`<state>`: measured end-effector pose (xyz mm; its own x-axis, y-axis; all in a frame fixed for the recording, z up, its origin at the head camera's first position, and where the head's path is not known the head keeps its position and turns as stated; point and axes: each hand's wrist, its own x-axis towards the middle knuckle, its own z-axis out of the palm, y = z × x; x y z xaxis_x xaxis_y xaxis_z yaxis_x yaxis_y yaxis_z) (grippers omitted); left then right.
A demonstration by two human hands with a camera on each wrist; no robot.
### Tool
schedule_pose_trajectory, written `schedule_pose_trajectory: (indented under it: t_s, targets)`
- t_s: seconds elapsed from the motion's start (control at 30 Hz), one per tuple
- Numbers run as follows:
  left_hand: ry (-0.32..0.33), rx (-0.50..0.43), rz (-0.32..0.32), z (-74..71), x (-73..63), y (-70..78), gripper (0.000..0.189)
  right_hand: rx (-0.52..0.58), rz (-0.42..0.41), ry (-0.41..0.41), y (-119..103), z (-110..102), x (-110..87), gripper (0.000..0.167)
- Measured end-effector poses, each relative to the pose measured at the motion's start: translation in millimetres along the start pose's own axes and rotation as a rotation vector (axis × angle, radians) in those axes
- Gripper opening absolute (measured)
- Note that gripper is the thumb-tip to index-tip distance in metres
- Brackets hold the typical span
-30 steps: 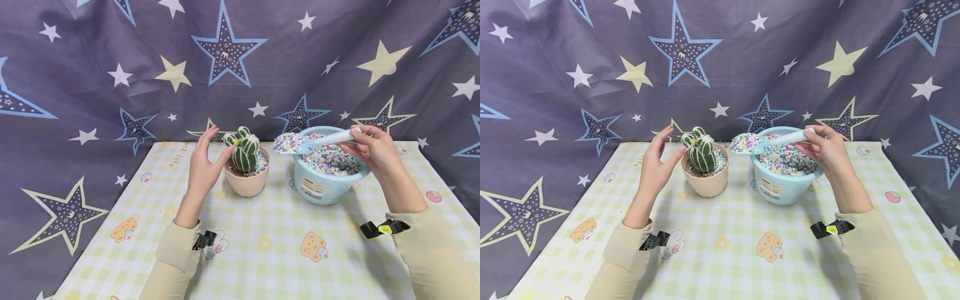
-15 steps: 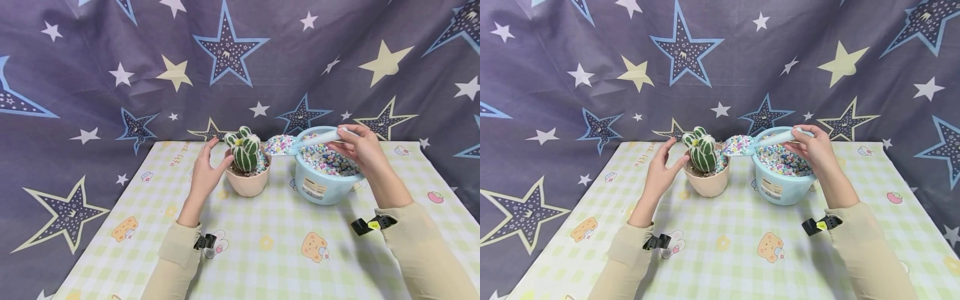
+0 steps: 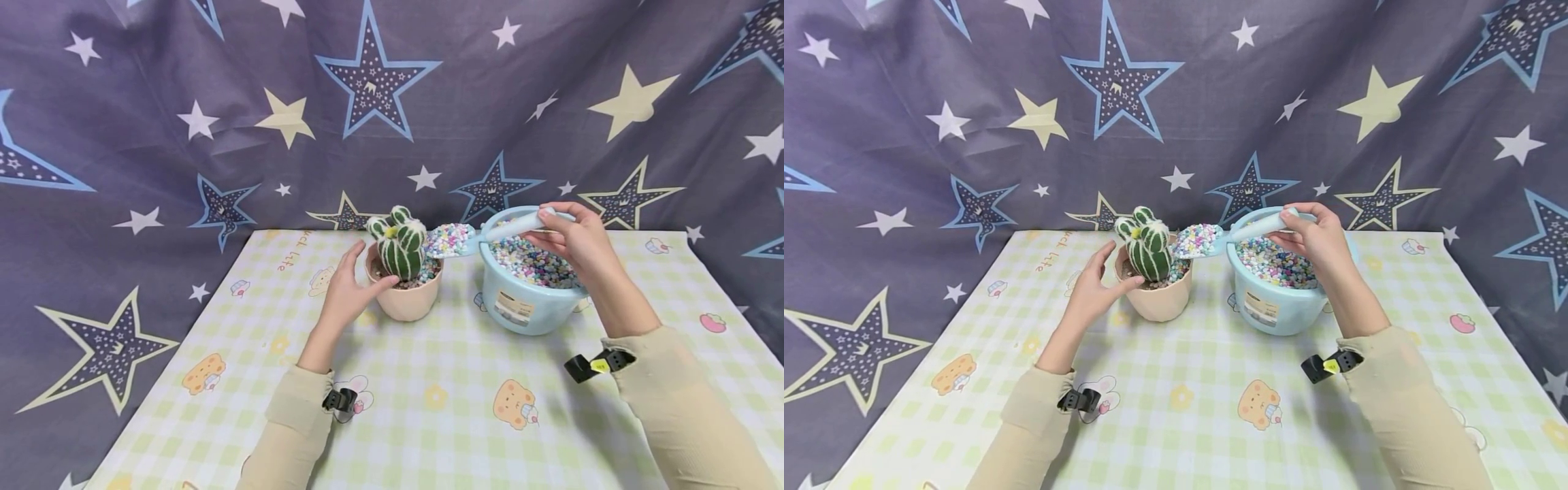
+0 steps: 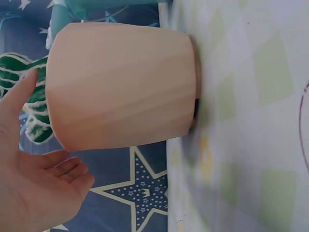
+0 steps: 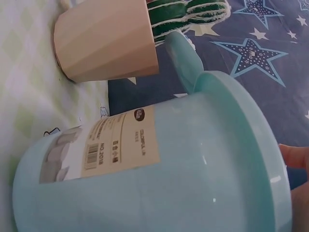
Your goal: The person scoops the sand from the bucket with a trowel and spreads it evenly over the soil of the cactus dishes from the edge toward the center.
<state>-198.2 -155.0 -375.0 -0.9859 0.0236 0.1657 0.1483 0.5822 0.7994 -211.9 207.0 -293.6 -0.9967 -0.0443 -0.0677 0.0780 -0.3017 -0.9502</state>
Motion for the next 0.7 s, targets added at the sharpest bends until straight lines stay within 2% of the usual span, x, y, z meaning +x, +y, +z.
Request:
schedule_pose_trajectory:
  t_s: [0.13, 0.27, 0.5, 0.7]
  targets:
    - [-0.061, 0.025, -0.021, 5.1, 0.7, -1.7, 0.109, 0.002, -0.017, -0.008, 0.0, 4.2, 1.3, 0.02]
    - [-0.089, 0.02, -0.029, 8.5, 1.6, -2.3, 0.115, -0.012, -0.038, 0.0, -1.0, 9.6, 2.2, 0.02]
    - [-0.108, 0.01, -0.042, 9.8, 1.2, -0.7, 0.119, -0.136, -0.058, 0.04, -4.1, 18.6, 5.6, 0.017]
    - [-0.102, 0.019, -0.049, 10.6, 0.8, -1.3, 0.119, -0.152, -0.043, 0.043, -5.8, 22.8, 7.8, 0.015]
